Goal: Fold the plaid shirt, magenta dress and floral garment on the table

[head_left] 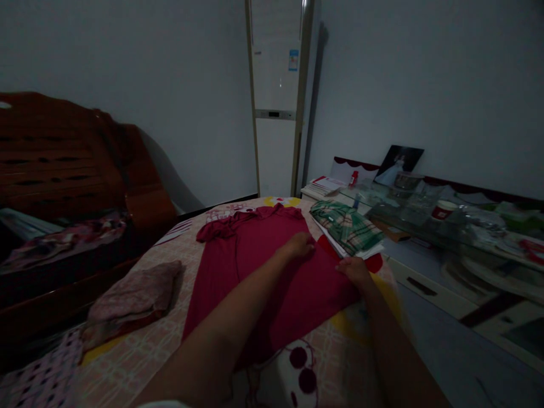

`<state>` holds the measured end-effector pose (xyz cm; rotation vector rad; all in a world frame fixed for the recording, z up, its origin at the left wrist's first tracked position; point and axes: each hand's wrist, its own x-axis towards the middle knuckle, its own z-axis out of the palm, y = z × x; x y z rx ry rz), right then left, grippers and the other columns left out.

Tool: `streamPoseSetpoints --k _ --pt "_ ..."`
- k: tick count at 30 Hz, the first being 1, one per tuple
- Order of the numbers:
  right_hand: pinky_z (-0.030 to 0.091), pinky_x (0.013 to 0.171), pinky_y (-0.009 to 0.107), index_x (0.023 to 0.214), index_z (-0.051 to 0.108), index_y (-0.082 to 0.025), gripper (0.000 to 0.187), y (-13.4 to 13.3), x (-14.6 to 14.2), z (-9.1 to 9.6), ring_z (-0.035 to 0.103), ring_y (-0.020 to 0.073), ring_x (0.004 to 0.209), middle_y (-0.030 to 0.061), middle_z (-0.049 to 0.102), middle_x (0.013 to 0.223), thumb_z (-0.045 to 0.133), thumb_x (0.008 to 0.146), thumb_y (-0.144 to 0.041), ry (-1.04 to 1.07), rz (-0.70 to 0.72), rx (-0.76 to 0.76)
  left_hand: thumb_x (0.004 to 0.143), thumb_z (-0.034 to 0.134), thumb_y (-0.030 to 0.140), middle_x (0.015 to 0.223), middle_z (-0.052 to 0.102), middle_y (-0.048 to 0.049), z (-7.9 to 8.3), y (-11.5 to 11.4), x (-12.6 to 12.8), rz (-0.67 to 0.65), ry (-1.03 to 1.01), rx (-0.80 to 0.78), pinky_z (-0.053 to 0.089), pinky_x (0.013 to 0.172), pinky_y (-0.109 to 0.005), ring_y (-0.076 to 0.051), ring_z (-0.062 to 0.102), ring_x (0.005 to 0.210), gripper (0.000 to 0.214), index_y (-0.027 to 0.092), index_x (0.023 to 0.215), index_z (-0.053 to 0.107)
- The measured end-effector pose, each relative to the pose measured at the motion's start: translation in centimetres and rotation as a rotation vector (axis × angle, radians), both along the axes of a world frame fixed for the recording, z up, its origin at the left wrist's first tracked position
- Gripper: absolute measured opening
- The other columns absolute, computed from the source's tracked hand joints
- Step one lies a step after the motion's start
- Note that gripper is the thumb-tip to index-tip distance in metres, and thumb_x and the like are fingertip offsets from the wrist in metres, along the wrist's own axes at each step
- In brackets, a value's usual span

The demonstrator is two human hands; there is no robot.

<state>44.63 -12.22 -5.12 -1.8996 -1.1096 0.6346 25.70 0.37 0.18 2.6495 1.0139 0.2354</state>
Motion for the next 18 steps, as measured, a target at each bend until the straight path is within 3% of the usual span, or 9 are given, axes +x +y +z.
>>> streamPoseSetpoints --k 5,12,15,18 --pt "0.037 0.052 0.026 0.052 0.059 -0.019 0.014 -0.3 -0.3 0.0 0.050 0.0144 0.051 -0.0005 0.057 0.050 0.065 0.061 -0.028 -0.027 0.053 0.016 0.093 0.047 0.029 0.128 0.062 -0.0190 -0.8 3.7 3.3 0.151 -0.006 0.002 0.041 0.100 -0.034 -0.028 0.057 0.119 0.041 0.011 0.129 0.058" --pt "0.036 0.054 0.026 0.052 0.059 -0.020 0.011 -0.7 -1.1 1.0 0.056 0.0173 0.059 0.0025 0.062 0.056 0.060 0.063 -0.026 -0.125 0.114 -0.030 0.089 0.051 0.052 0.135 0.054 -0.0280 -1.9 7.5 6.2 0.293 0.048 -0.081 0.038 0.102 -0.049 -0.041 0.046 0.130 0.054 0.010 0.120 0.066" --pt "0.038 0.058 0.027 0.057 0.065 -0.019 0.008 -0.9 -1.1 1.3 0.058 0.0182 0.063 0.0023 0.065 0.060 0.062 0.061 -0.026 -0.105 0.114 -0.060 0.081 0.062 0.046 0.135 0.053 -0.0321 -2.3 8.9 6.8 0.367 -0.054 -0.141 0.041 0.100 -0.047 -0.042 0.048 0.128 0.055 0.006 0.118 0.066" --pt "0.038 0.058 0.027 0.059 0.067 -0.018 0.011 -1.3 -0.9 1.7 0.058 0.0172 0.062 0.0016 0.065 0.061 0.066 0.061 -0.028 -0.031 0.136 -0.065 0.078 0.067 0.033 0.115 0.066 -0.0266 -2.3 10.2 6.1 0.323 -0.141 -0.171 0.044 0.095 -0.038 -0.035 0.060 0.115 0.038 0.007 0.104 0.071"
